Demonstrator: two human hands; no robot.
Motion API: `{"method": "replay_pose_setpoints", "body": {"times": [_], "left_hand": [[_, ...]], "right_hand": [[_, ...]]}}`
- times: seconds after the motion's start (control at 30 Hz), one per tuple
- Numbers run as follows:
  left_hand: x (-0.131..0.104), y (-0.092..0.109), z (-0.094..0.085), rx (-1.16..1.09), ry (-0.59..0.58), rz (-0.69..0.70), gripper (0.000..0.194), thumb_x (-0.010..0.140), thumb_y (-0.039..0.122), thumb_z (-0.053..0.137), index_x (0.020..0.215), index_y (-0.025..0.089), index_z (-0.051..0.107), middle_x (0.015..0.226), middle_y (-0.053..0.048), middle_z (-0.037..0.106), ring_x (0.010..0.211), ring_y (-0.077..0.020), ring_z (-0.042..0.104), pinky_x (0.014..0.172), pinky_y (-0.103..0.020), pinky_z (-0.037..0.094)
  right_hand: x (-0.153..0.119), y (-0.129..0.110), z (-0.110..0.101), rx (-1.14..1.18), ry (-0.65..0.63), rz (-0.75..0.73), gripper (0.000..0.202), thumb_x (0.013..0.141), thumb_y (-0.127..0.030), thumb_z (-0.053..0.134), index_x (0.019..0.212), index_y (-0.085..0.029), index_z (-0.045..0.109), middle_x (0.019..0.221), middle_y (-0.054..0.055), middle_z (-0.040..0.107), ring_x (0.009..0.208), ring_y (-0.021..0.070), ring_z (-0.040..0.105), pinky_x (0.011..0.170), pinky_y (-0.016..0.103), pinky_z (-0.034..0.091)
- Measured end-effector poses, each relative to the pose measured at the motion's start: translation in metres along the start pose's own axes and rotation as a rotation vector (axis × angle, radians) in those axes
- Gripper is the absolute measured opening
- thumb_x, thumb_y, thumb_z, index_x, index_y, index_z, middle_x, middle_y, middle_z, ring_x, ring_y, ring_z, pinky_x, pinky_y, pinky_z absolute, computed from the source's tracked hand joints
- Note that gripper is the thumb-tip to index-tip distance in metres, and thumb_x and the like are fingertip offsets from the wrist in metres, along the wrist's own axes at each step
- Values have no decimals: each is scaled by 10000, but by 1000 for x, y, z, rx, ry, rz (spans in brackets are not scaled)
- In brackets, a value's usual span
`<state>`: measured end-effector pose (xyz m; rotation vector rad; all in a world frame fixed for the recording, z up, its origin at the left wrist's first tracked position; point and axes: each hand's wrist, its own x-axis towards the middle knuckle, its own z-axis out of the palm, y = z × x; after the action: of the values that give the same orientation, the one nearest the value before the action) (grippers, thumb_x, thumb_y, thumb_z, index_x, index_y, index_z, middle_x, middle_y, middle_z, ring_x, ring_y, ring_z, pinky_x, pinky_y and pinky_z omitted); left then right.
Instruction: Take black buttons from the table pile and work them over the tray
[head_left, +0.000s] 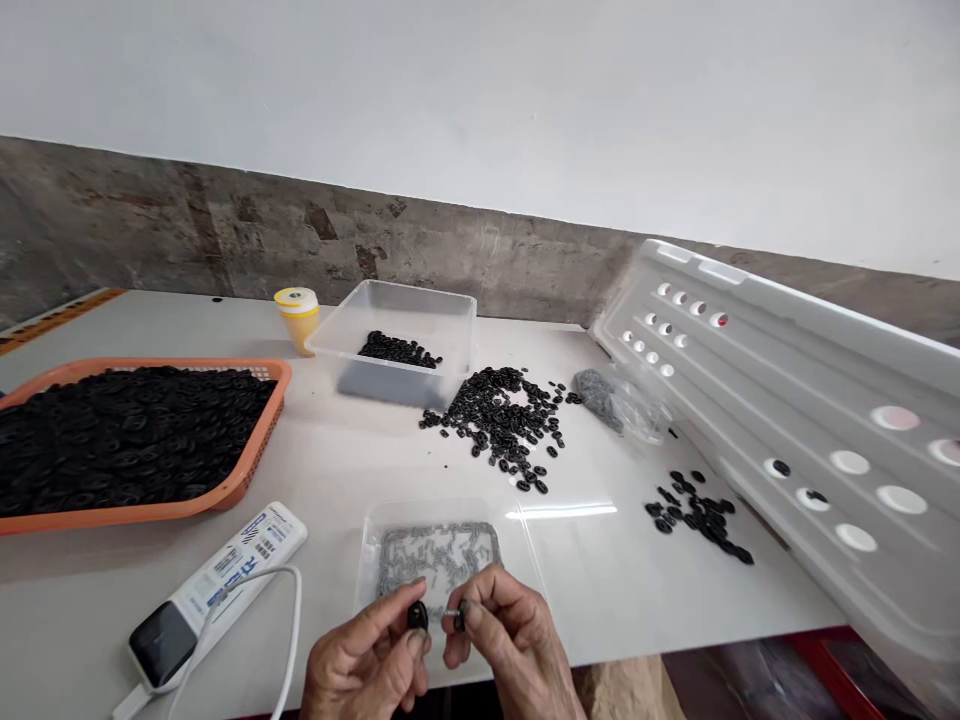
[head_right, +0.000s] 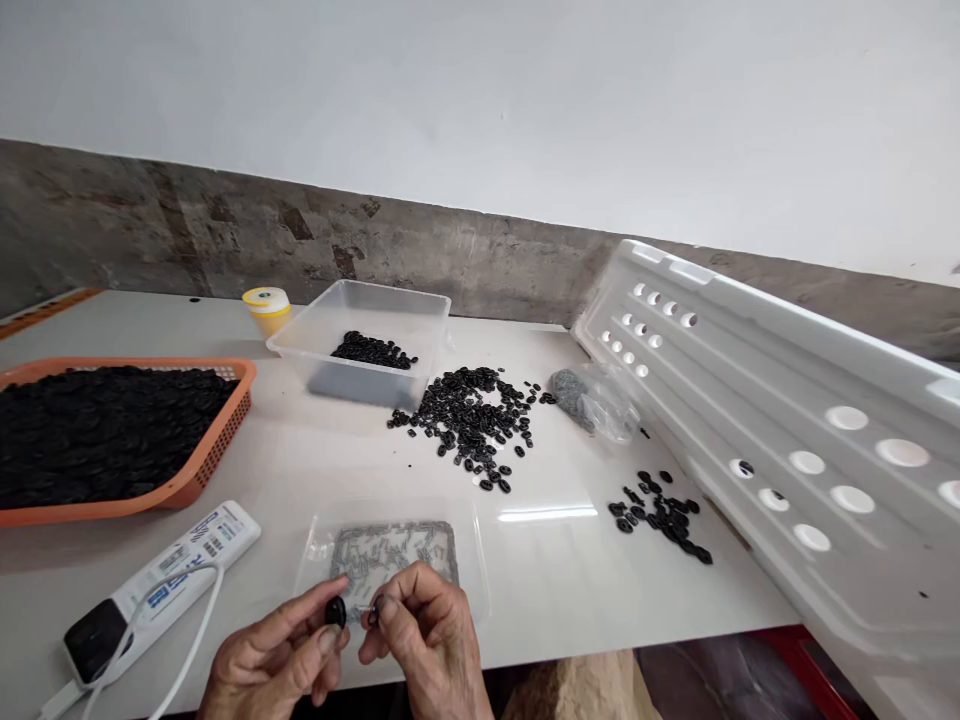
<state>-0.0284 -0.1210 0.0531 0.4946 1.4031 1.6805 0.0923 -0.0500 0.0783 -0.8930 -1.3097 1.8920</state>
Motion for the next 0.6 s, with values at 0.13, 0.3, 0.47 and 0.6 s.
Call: {"method": "replay_pose_setpoints", "body": {"times": [0.13,0.3,0.47,0.6], "left_hand": [[4,-5,1,-37,-89,-65,364,617,489,794,893,250,792,395,9,611,320,-77,475,361,-178,392],[10,-7,6,0,-145,71,242,701,435,747,774,211,803,534,-18,625,433,-106,535,378,-180,394],[9,-15,10,4,-47,-21,269,679,461,759,803,226,801,421,6,592,372,-88,478,351,-162,373],[4,-16,7,-16,-104,-32,334,632,471,786,891,260,794,447,7,616,371,-82,478,367,-166,389]], "right_hand": [[0,1,-2,26,-29,-43,374,787,-506,646,723,-139,608,636,36,615,581,137,545,617,264,403],[1,-1,2,147,-63,-63,326,806,-449,650,722,-140,589,670,29,595,608,151,586,633,292,456],[2,5,-1,200,-79,-68,323,811,-442,643,707,-146,565,694,32,591,599,169,611,628,325,476],[2,11,-9,113,-63,-43,319,842,-426,613,701,-145,555,655,32,606,591,154,591,661,314,447]]}}
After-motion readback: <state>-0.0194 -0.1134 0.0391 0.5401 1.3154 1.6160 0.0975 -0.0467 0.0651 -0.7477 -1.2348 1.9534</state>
